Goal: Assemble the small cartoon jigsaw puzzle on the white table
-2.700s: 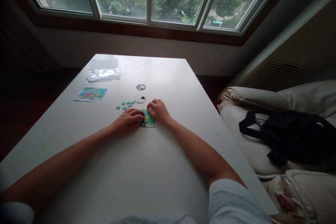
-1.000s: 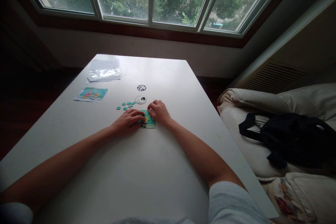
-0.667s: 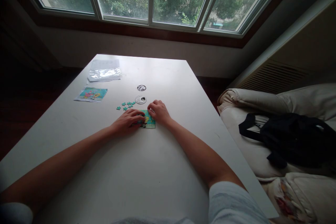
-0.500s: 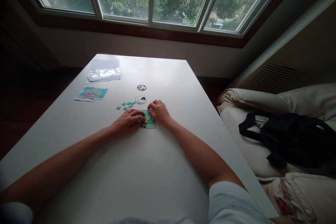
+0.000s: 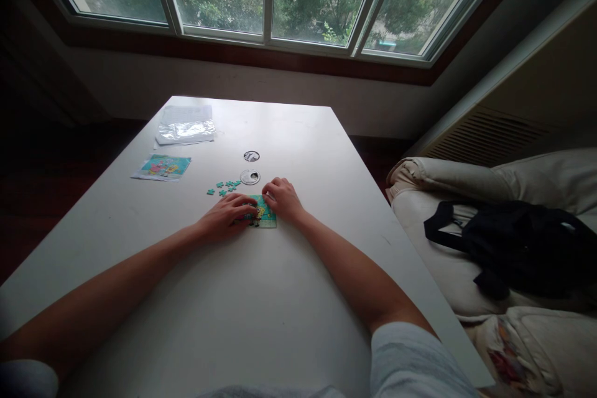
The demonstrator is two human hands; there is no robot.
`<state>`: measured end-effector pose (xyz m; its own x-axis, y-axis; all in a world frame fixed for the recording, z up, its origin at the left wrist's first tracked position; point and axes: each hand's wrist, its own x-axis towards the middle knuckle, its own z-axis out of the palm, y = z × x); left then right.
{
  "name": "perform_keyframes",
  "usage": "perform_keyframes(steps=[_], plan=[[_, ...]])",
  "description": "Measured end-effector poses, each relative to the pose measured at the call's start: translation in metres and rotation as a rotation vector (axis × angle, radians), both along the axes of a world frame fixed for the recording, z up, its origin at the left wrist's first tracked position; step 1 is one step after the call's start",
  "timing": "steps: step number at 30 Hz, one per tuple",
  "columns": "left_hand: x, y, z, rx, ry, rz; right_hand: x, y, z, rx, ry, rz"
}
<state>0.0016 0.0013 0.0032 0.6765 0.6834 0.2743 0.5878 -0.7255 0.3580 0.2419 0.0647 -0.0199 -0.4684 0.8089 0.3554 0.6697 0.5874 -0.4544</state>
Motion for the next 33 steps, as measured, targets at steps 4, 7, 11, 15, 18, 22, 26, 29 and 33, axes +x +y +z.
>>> perform_keyframes(steps=[4, 7, 11, 15, 18, 22, 26, 29, 33], plan=[[-0.0001, 0.0003, -0.0003, 0.003, 0.001, -0.001, 0.0002, 0.0002, -0.0001, 0.002, -0.001, 0.004], [-0.0002, 0.0003, -0.0002, 0.004, -0.002, -0.002, 0.0003, 0.0002, 0.0, 0.003, 0.0, 0.004], [0.0, 0.0003, 0.0002, 0.001, -0.005, -0.002, 0.0002, -0.0005, 0.0005, 0.0, 0.003, 0.002], [0.0004, 0.0004, -0.0002, -0.003, -0.005, 0.0, -0.0001, -0.0006, 0.0008, -0.008, -0.002, -0.003], [0.0003, 0.0004, -0.0004, -0.004, -0.007, 0.003, -0.0002, -0.0003, 0.0008, -0.008, -0.002, -0.002], [0.0002, 0.0002, -0.0004, -0.005, -0.006, 0.005, -0.0001, -0.0002, 0.0008, -0.011, 0.001, -0.002], [0.0001, 0.0002, -0.0005, -0.003, -0.005, 0.004, -0.0006, -0.0003, 0.0006, -0.004, 0.007, 0.001], [-0.0001, 0.0003, -0.001, -0.004, -0.005, 0.002, -0.0007, -0.0001, 0.0004, -0.003, 0.008, 0.0], [0.0, 0.0004, -0.0012, -0.005, -0.002, 0.003, -0.0002, 0.0002, 0.0001, -0.012, 0.004, -0.002]])
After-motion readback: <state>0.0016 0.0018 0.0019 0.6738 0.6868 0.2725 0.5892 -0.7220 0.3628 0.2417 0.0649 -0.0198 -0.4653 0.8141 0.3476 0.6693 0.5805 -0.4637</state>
